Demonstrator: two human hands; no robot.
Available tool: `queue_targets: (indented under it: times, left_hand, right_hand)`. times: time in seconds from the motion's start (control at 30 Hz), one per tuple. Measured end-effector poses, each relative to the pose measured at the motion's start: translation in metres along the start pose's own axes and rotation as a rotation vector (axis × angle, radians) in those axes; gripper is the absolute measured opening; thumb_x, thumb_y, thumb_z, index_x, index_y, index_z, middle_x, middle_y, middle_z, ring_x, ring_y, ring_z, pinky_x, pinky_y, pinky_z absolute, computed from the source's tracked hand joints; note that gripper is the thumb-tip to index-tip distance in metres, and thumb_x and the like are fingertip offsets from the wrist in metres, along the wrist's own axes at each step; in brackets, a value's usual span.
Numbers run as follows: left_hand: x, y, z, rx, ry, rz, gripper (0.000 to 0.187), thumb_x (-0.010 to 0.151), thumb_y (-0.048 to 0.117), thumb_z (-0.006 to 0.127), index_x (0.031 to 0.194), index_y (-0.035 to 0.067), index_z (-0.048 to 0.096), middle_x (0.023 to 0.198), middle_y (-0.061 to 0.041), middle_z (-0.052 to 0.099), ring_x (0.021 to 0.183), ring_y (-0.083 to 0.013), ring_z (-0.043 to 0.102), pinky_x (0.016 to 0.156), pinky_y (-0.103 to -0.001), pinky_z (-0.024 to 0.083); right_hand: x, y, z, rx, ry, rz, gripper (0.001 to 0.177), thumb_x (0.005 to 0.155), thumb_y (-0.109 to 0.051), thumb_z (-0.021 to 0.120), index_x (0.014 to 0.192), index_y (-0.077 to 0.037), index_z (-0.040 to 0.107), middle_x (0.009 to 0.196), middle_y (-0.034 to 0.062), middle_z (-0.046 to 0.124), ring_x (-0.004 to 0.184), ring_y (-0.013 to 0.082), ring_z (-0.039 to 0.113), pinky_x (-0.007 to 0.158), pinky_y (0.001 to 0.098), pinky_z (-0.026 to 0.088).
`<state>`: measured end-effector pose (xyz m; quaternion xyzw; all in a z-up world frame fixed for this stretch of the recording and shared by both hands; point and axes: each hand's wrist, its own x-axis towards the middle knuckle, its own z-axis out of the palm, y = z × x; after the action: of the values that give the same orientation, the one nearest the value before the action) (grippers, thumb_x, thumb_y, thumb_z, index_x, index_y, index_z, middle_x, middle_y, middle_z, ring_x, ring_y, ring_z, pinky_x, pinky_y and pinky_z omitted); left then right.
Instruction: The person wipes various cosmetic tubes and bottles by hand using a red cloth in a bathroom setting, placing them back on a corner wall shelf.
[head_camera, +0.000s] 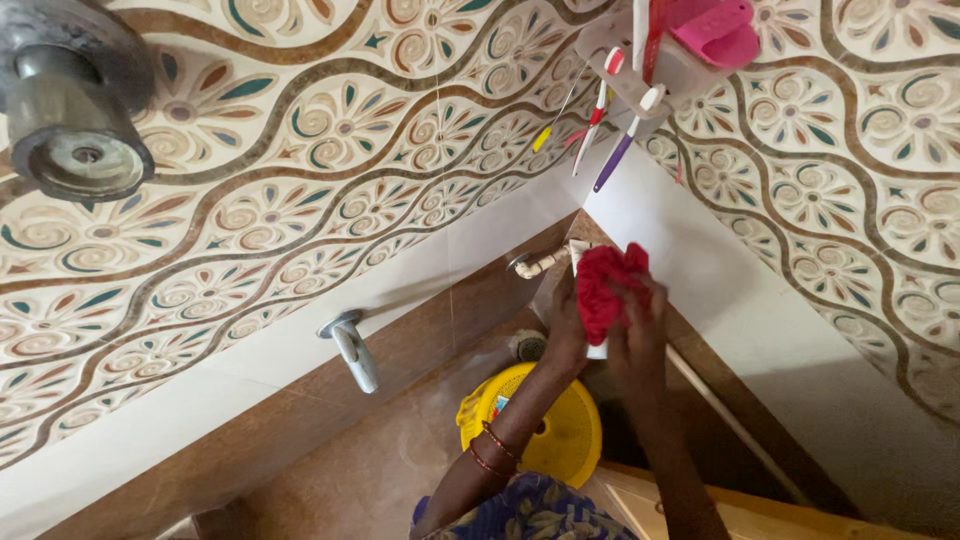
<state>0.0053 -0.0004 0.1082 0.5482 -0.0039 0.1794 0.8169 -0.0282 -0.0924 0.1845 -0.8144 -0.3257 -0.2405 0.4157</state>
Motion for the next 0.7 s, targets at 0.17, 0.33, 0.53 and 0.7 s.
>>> queue_targets:
  times: [0.17,0.33,0.53,0.7]
  left_hand:
    - [0.017,-0.039,0.001,-0.488,0.031,-0.3,0.056,0.112,0.046,0.04,0.135,-0.001,0.061,0.12,-0.01,0.07,0.106,-0.0174,0.068,0.093,-0.028,0.057]
    - [0.011,-0.059,-0.005,-0.402,-0.05,-0.327,0.07,0.113,0.067,0.038,0.133,0.002,0.055,0.104,-0.009,0.058,0.088,-0.021,0.059,0.071,-0.036,0.052]
    - [0.016,-0.032,-0.02,-0.94,-0.215,-0.446,0.082,0.101,0.077,0.034,0.141,0.007,0.053,0.116,-0.011,0.067,0.1,-0.0238,0.07,0.09,-0.038,0.059]
    - [0.01,-0.047,-0.002,-0.494,-0.187,-0.256,0.089,0.101,0.078,0.027,0.151,0.007,0.05,0.143,-0.01,0.059,0.13,-0.0185,0.058,0.112,-0.033,0.047]
  right_hand:
    - [0.011,-0.015,-0.014,-0.191,-0.012,0.004,0.036,0.096,-0.019,0.065,0.129,-0.006,0.059,0.141,0.0277,0.048,0.131,0.045,0.047,0.109,0.0508,0.042]
    - [0.035,-0.003,-0.023,-0.234,-0.02,0.2,0.042,0.093,-0.015,0.072,0.133,-0.005,0.062,0.134,0.0216,0.054,0.123,0.0425,0.053,0.104,0.0519,0.046]
    - [-0.033,-0.039,-0.002,-0.356,-0.081,-0.038,0.047,0.078,-0.012,0.074,0.124,-0.007,0.069,0.13,0.0194,0.055,0.118,0.0431,0.053,0.101,0.052,0.046]
    - [0.026,-0.011,-0.011,-0.394,0.013,0.112,0.043,0.088,-0.006,0.074,0.13,-0.006,0.068,0.141,0.0192,0.054,0.121,0.0421,0.052,0.103,0.0522,0.047]
